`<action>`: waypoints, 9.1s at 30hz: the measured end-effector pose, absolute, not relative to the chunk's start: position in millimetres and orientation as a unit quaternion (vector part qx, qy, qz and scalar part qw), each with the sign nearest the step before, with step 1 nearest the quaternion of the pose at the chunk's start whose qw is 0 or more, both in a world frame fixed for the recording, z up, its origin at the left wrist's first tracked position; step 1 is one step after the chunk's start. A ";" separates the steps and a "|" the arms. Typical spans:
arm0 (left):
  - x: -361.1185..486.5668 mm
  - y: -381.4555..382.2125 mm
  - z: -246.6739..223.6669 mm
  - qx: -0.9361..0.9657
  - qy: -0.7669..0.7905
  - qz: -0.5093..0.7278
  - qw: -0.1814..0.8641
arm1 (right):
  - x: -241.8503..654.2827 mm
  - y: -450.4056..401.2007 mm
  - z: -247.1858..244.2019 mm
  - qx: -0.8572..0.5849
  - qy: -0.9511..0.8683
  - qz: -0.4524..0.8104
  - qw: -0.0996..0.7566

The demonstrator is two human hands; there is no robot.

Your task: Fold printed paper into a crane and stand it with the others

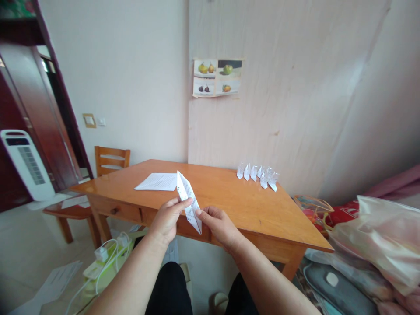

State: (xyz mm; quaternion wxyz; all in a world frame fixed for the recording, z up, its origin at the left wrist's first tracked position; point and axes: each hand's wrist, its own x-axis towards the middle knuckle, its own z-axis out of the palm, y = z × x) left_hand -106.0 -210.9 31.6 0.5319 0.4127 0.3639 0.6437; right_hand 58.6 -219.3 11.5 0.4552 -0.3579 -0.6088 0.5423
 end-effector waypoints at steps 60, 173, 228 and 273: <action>-116.1 -232.2 43.1 0.430 0.290 0.625 0.583 | 51.2 -246.1 13.5 -0.315 -0.686 0.524 0.395; -98.2 -260.4 -8.7 0.497 0.284 0.480 0.665 | 52.0 -235.1 33.2 -0.382 -0.559 0.414 0.609; -104.0 -251.1 16.6 0.511 0.359 0.602 0.498 | 59.6 -239.3 -5.7 -0.347 -0.590 0.534 0.496; -93.1 -256.0 13.3 0.476 0.311 0.649 0.505 | 52.3 -245.6 -1.0 -0.336 -0.585 0.536 0.508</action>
